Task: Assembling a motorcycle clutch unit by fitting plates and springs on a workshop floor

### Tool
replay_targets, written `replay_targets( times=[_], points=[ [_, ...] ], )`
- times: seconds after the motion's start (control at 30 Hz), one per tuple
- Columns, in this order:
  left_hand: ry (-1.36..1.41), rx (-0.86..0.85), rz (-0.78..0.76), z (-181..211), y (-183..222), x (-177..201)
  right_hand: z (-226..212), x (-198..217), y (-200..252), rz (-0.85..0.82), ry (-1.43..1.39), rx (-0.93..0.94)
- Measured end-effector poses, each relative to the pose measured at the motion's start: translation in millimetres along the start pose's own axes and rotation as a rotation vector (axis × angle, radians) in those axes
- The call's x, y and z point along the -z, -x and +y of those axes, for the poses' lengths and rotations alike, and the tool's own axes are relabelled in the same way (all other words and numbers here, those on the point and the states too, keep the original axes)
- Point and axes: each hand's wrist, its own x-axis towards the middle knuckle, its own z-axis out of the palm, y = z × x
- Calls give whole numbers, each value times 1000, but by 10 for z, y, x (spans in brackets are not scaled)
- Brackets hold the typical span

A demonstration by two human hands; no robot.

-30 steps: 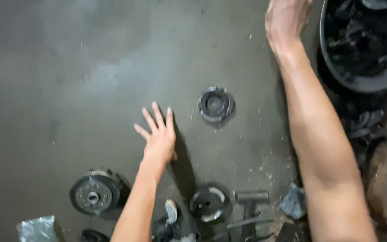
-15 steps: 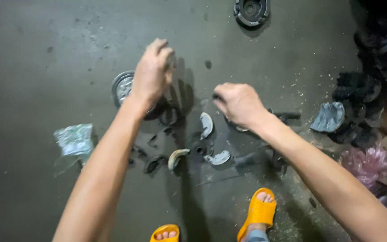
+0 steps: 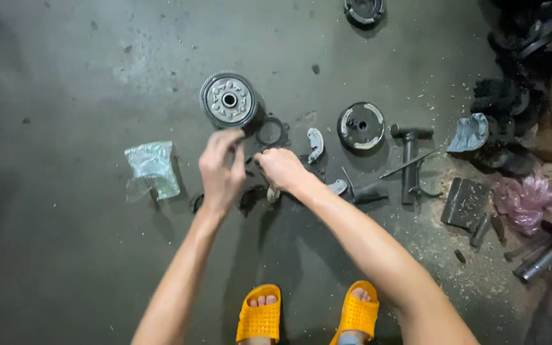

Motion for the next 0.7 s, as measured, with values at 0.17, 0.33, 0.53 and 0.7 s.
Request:
replay_targets(
  times=[0.17,0.33,0.53,0.7],
  points=[
    [-92,27,-166,66,929,-76,425,676,295,-5,160,31],
    [-439,-126,-377,-108,1173,-580,776,689,1045,-101,173,-41],
    [-648,-63,-318,-500,1005,-723,471,443,1640,69,199,-17],
    [-693,-266,-414,-1017,814,-723,544,360,1673,407,-32,-28]
  ],
)
